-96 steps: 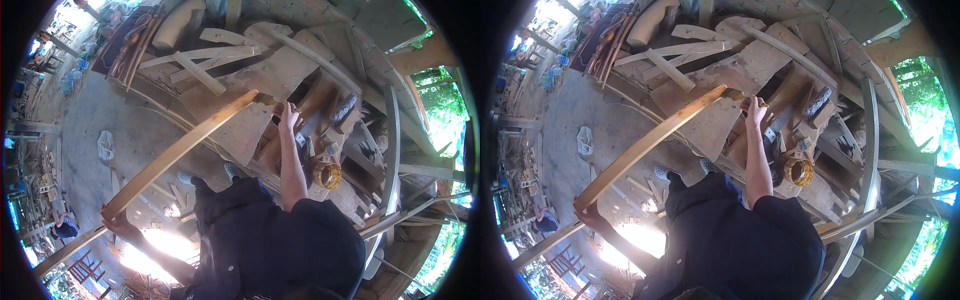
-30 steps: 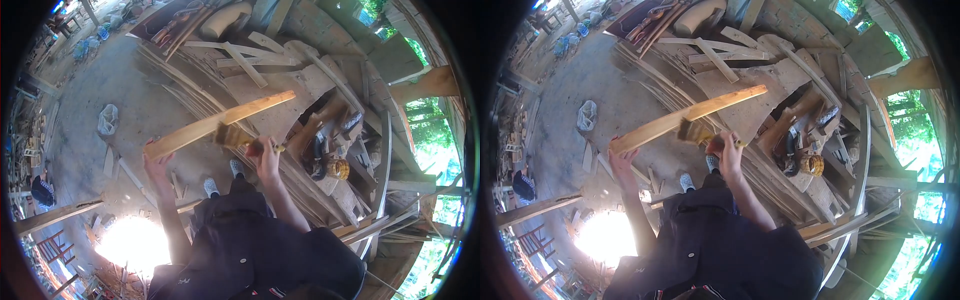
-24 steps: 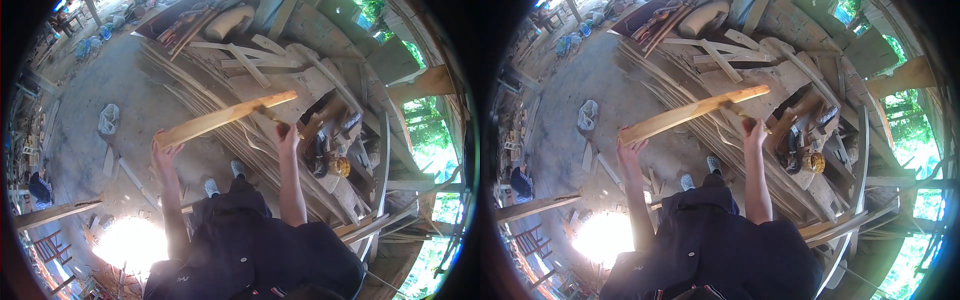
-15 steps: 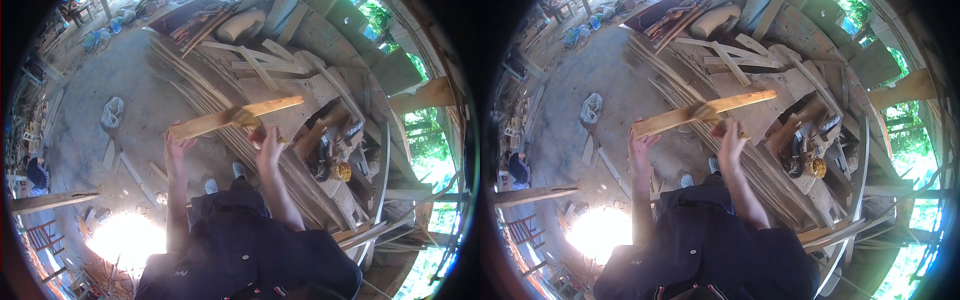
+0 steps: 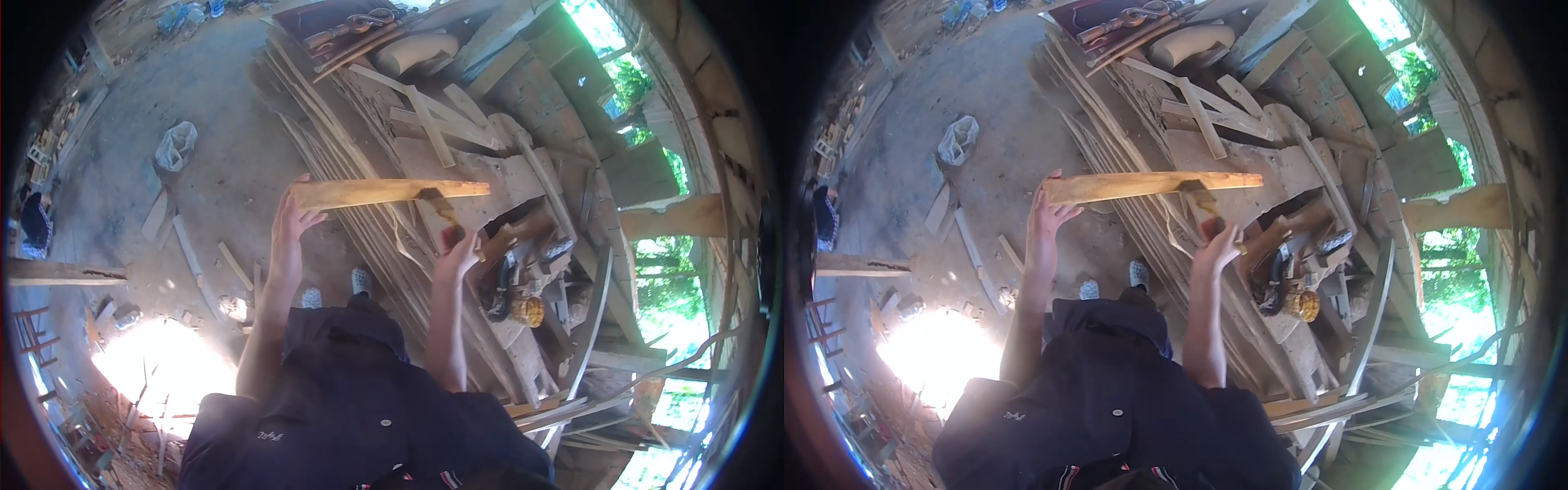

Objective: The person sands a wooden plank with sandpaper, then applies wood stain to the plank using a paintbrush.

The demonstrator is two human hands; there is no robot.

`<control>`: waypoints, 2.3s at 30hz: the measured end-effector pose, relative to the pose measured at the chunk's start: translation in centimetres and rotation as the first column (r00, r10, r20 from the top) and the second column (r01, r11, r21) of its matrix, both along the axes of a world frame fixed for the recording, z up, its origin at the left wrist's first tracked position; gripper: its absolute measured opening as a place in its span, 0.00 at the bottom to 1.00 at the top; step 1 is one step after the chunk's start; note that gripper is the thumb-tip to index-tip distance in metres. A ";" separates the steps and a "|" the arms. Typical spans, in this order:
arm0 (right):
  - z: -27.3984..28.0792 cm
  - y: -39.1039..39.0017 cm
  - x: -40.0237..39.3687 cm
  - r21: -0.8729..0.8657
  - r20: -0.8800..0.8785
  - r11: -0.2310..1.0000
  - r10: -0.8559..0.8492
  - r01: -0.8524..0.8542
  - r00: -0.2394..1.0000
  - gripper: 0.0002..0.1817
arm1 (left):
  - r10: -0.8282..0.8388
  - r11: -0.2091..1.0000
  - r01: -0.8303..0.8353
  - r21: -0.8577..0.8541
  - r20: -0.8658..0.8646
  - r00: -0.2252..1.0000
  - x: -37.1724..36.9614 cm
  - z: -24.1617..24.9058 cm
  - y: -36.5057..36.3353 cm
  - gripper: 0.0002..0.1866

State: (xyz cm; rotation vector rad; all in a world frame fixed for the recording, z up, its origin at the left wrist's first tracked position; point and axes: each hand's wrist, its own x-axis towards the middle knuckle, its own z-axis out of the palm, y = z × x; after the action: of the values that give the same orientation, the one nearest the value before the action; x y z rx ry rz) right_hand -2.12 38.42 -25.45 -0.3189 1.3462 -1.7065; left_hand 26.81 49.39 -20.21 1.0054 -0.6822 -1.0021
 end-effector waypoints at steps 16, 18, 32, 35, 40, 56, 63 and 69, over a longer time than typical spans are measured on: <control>0.3 0.3 -0.2 -0.204 -0.648 0.934 0.097 -0.294 0.755 0.08 | -0.042 0.999 0.042 -0.012 -0.019 0.999 0.6 0.4 -0.5 0.32; 2.7 1.9 2.4 -0.187 -0.788 0.890 0.117 -0.417 0.604 0.07 | -0.042 0.999 0.042 0.000 -0.037 0.998 0.5 0.7 -0.6 0.32; 11.3 8.3 12.6 -0.290 -0.396 0.619 0.617 -0.730 0.680 0.03 | -0.046 0.999 0.046 0.007 -0.047 0.998 0.4 0.3 -0.2 0.39; 7.7 3.3 8.0 -0.149 -0.307 0.760 0.573 -0.633 0.760 0.10 | -0.092 0.996 0.093 0.006 -0.108 0.990 0.8 -0.1 0.0 0.37; 6.4 -0.2 3.3 -0.091 -0.458 0.851 0.425 -0.517 0.781 0.11 | -0.045 0.998 0.050 0.049 -0.101 0.994 0.7 0.1 0.1 0.36; 10.2 0.5 8.6 -0.195 -0.393 0.667 0.619 -0.719 0.680 0.10 | -0.052 0.999 0.053 0.010 -0.083 0.995 0.4 -0.5 0.0 0.37; 15.0 7.5 10.7 -0.053 -0.984 0.546 0.114 -0.836 0.136 0.07 | -0.078 0.997 0.079 0.008 -0.089 0.993 0.1 0.3 0.2 0.40; 14.2 10.3 10.9 -0.095 -0.974 0.344 0.163 -0.934 0.159 0.11 | -0.070 0.997 0.072 0.012 -0.107 0.992 0.3 -0.4 0.2 0.45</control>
State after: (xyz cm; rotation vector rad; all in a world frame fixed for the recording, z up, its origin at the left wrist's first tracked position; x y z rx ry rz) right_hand 8.80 48.75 -11.28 -2.2477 0.6963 -1.1067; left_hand 27.08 49.58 -20.60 0.9392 -0.6261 -1.1168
